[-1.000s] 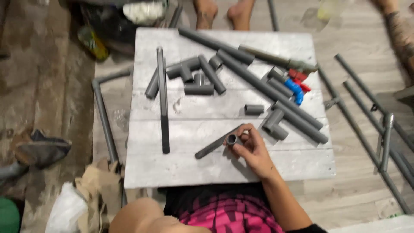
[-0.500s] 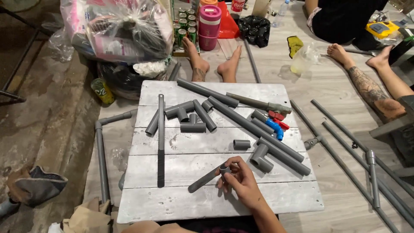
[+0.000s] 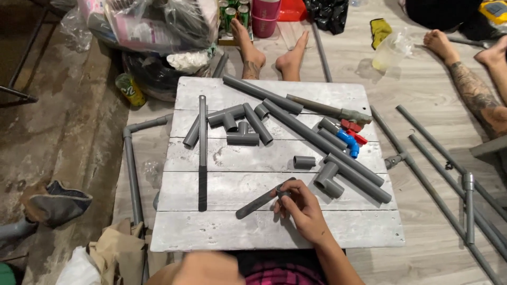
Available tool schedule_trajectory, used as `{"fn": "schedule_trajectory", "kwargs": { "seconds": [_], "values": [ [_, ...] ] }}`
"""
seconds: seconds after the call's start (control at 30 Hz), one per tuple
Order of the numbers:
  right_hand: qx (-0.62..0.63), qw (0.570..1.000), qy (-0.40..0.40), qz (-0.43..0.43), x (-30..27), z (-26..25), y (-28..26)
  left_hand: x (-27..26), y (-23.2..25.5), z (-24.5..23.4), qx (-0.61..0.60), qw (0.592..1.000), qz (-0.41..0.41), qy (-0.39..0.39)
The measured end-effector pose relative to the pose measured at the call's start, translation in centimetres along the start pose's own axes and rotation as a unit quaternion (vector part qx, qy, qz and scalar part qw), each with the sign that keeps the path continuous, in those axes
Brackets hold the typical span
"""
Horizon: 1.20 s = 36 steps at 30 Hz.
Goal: The person uses a metal file to smooth the edges of small gray PVC pipe pieces. They hold the pipe segments on a white table and file the cut ends, occasionally rotating the pieces to work on different sides.
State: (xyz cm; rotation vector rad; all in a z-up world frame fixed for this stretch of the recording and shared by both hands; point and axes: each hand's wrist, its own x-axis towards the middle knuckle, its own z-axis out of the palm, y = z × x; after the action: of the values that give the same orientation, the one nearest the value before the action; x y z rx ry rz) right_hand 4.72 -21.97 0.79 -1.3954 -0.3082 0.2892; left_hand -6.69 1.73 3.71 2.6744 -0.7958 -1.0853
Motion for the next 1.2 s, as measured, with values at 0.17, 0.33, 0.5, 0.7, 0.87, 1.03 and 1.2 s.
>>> {"fn": "schedule_trajectory", "kwargs": {
  "seconds": [0.17, 0.33, 0.5, 0.7, 0.87, 1.03, 1.2],
  "values": [
    [0.014, 1.0, 0.006, 0.01, -0.3, 0.0, 0.2, -0.6, 1.6, -11.3, -0.168, 0.742, 0.308, 0.571],
    [-0.019, 0.998, -0.001, -0.065, 0.2, -0.9, 1.8, 4.7, -0.9, -7.2, -0.145, 0.813, 0.09, 0.556],
    [-0.01, 0.998, -0.002, -0.063, 0.3, -0.6, 1.4, 7.4, -1.9, -4.3, -0.126, 0.815, 0.054, 0.564],
    [-0.025, 0.997, 0.001, -0.079, 0.3, -0.3, 1.0, 8.7, -2.1, -3.1, -0.118, 0.814, 0.041, 0.568],
    [-0.041, 0.995, 0.008, -0.087, 0.2, 0.1, 1.0, 8.7, -2.2, -3.2, -0.136, 0.794, 0.055, 0.591],
    [-0.109, 0.989, 0.005, -0.103, 0.2, 0.3, 1.0, 9.1, -2.4, -2.8, -0.153, 0.757, 0.081, 0.63],
    [-0.144, 0.983, 0.007, -0.113, 0.1, 0.6, 1.0, 8.9, -2.1, -2.8, -0.171, 0.725, 0.117, 0.657]
  ]
}}
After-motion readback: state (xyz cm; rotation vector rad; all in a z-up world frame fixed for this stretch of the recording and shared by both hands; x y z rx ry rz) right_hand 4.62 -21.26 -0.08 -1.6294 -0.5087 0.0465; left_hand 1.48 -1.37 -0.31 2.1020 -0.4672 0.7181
